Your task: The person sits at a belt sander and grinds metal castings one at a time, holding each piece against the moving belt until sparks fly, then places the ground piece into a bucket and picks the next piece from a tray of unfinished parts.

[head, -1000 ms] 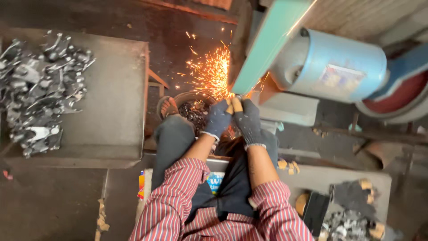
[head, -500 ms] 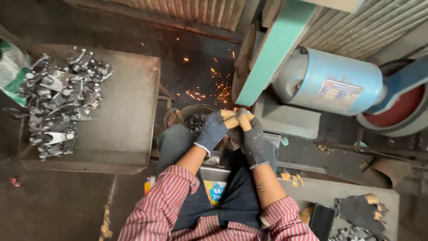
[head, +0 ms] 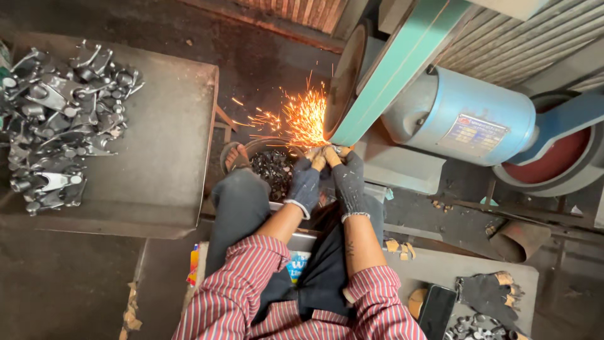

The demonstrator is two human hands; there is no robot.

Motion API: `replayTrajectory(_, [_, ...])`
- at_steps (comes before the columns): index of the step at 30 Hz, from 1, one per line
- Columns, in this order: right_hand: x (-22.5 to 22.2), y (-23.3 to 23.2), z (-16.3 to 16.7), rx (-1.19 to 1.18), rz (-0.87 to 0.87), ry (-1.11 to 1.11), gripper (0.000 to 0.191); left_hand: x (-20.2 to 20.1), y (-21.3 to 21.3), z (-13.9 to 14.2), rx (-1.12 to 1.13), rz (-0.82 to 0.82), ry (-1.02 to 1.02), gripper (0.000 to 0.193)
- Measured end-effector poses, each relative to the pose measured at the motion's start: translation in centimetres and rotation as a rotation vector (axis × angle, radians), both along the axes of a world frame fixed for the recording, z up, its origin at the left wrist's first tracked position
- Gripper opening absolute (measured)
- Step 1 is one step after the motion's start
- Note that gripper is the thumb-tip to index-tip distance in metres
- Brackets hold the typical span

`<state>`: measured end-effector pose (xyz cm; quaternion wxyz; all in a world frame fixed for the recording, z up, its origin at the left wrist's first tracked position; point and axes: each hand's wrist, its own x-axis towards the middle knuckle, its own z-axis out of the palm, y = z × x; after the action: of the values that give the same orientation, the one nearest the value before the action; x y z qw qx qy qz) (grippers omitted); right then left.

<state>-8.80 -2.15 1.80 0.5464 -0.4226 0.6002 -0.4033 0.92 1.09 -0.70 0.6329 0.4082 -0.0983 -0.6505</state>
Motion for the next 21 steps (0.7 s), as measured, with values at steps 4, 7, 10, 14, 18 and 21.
replayTrajectory(4, [-0.9, -0.2, -2.2, -0.046, -0.004, -0.059, 0.029, 2.0, -1.5, -1.5, -0.255, 0.000, -0.538, 0.017])
replayTrajectory(7, [-1.4, -0.2, -2.7, -0.008, -0.006, -0.148, 0.027, 2.0, -2.0, -2.1, -0.303, 0.030, -0.833, 0.019])
replayTrajectory(10, [-1.7, 0.0, -2.5, -0.026, 0.000, -0.116, 0.027, 0.9, -1.9, -2.0, -0.212, 0.033, -0.908, 0.019])
replayTrajectory(14, [-2.3, 0.2, -1.9, 0.041, -0.086, -0.286, 0.027, -0.6, -2.0, -1.6, -0.268, 0.112, -0.928, 0.018])
replayTrajectory(18, [-2.7, 0.4, -1.7, 0.086, -0.126, -0.356, 0.028, -1.1, -2.0, -0.7, -0.230, 0.032, -0.850, 0.021])
replayTrajectory(21, [-2.9, 0.6, -1.7, 0.097, -0.151, -0.353, 0.029, -0.9, -1.8, 0.5, -0.204, -0.049, -0.848, 0.024])
